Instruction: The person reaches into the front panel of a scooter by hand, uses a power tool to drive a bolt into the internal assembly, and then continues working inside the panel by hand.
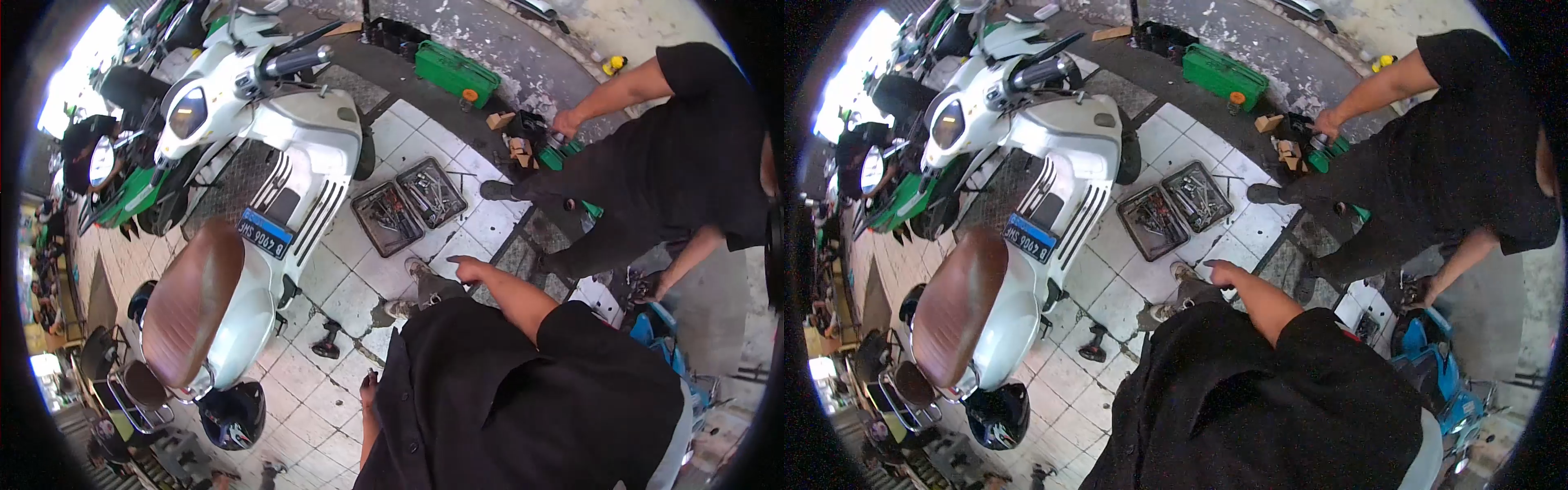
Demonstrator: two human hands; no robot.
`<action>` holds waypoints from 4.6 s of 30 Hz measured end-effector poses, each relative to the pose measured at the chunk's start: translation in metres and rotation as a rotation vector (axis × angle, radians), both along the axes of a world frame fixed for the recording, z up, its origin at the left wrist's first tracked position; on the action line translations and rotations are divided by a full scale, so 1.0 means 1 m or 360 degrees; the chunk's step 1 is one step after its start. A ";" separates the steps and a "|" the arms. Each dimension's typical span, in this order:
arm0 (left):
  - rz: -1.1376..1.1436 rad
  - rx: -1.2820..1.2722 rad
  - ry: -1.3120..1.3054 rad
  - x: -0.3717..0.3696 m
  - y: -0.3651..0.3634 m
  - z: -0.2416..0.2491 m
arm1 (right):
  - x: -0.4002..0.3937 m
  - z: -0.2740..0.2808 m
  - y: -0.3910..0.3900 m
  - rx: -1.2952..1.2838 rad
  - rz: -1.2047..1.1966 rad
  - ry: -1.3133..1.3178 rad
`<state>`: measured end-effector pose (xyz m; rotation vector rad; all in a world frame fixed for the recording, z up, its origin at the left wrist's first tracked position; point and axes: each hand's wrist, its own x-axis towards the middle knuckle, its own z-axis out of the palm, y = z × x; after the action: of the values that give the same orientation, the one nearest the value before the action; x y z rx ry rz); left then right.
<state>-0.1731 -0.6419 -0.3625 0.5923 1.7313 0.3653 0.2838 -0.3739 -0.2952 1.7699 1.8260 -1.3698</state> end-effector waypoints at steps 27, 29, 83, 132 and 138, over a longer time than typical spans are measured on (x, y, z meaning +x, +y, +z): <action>0.0174 -0.0009 0.0169 -0.041 0.028 0.052 | -0.018 0.003 -0.034 -0.0330 -0.0980 -0.0262; 0.0165 0.0010 0.0173 -0.042 0.027 0.046 | -0.005 0.002 -0.028 -0.0232 -0.0874 -0.0216; -0.0598 0.0900 0.0424 -0.170 0.361 0.077 | -0.178 0.057 0.111 0.0281 -0.1352 0.0019; 0.1097 0.1801 0.0278 0.224 0.624 0.469 | 0.380 0.023 0.115 0.0413 -0.2537 0.0412; 0.1224 0.1657 0.0609 0.242 0.631 0.483 | 0.356 -0.026 0.182 0.0245 -0.1641 0.0010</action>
<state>0.0691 -0.0106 0.1209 0.7123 2.0139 1.8597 0.6397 -0.1915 -0.3214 2.9801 0.9873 -1.5039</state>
